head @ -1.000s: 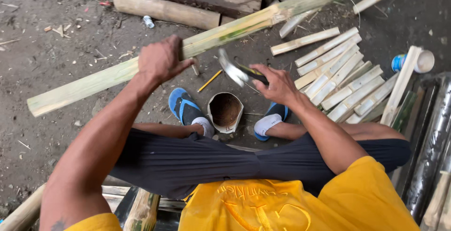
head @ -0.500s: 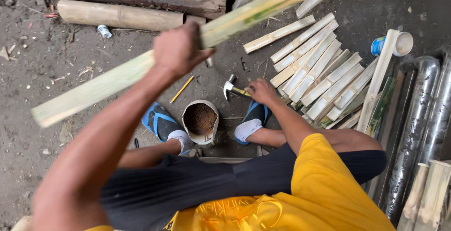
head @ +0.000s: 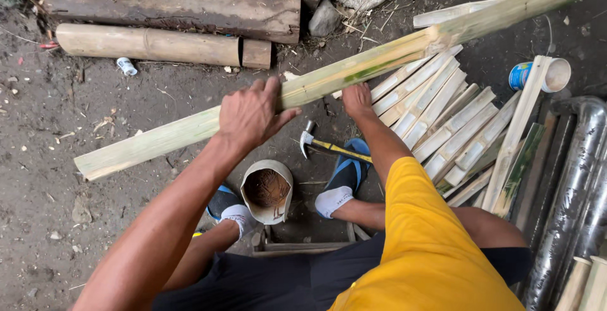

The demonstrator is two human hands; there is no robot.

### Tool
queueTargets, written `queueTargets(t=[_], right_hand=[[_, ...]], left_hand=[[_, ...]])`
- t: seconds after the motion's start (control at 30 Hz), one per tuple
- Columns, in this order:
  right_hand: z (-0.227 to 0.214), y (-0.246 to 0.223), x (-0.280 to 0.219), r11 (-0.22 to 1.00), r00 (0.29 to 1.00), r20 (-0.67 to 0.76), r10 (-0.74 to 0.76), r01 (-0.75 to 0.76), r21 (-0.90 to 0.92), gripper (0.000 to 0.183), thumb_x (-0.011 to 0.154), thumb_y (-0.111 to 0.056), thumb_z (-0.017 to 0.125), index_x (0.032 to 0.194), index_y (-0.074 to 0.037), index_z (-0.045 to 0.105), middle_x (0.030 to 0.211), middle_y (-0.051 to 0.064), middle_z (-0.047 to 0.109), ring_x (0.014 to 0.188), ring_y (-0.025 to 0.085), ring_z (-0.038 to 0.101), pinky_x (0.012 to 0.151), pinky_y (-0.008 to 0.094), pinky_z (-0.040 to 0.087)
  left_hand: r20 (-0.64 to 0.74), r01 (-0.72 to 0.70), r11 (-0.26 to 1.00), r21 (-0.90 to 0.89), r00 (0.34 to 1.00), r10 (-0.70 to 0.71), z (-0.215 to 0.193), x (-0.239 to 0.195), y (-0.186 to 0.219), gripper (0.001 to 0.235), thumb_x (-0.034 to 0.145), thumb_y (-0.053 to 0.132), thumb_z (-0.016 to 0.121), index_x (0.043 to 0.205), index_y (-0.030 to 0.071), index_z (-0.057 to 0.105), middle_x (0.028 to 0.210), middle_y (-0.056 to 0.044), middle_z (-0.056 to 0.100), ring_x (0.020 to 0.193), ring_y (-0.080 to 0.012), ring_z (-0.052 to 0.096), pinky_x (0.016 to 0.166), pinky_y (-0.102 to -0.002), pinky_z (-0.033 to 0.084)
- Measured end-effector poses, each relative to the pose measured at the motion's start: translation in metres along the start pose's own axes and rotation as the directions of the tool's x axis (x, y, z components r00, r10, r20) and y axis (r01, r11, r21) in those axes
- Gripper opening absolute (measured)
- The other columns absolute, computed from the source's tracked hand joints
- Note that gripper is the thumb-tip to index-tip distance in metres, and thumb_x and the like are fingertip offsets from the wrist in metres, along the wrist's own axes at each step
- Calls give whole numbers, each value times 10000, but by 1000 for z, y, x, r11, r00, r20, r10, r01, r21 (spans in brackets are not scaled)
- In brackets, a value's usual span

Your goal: The person sits on the ground and uses a hammer to drive nails into a long piece of bamboo. They repeatedly pick up nails from a small container and hammer them into the bamboo at various points. The person also uses a tape measure and pencil to mark the bamboo.

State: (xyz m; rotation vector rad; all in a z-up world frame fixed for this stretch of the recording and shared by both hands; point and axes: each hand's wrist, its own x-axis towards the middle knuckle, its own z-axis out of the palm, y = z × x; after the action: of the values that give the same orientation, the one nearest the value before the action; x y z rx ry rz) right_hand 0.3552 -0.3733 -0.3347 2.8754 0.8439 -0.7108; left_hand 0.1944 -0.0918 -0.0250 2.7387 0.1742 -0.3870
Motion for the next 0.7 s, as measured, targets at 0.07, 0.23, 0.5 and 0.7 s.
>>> queueTargets(t=[0.07,0.23,0.5,0.7], right_hand=[[-1,3,-18,993,995,-18,-95,94,-77,356,925,-224,752,1257,-126,668,1386,143,603,1366,314,524,1169,451,420],[-35,15,-75,893,863,-232,-449,430,-129,486,872,-259,823,1260,-98,579,1371,115,567,1332,346,494,1063,473,444],[-135,3,-186,694,643,-443,-624,717,62,729,699,-121,889,1271,-12,450,1326,210,561,1259,407,549,1069,463,486],[-180,-73,-254,644,638,-521,-567,737,203,682,751,-10,835,1303,-44,435,1359,196,602,1242,395,635,1037,437,541]], left_hand=[[81,37,999,1,996,-37,2,1,4,773,912,741,612,1350,115,496,1076,-142,664,827,-332,726,633,-477,588],[61,-16,991,136,998,8,-6,-5,-29,1033,806,750,626,1601,204,258,1246,-132,625,967,-324,687,830,-549,547],[35,205,956,210,976,-217,-10,-164,-192,572,892,451,703,1354,173,513,1123,-111,684,978,-317,709,823,-521,543],[-180,86,985,153,982,-58,17,-184,-217,243,956,298,662,1121,140,579,909,-122,701,772,-362,705,604,-503,540]])
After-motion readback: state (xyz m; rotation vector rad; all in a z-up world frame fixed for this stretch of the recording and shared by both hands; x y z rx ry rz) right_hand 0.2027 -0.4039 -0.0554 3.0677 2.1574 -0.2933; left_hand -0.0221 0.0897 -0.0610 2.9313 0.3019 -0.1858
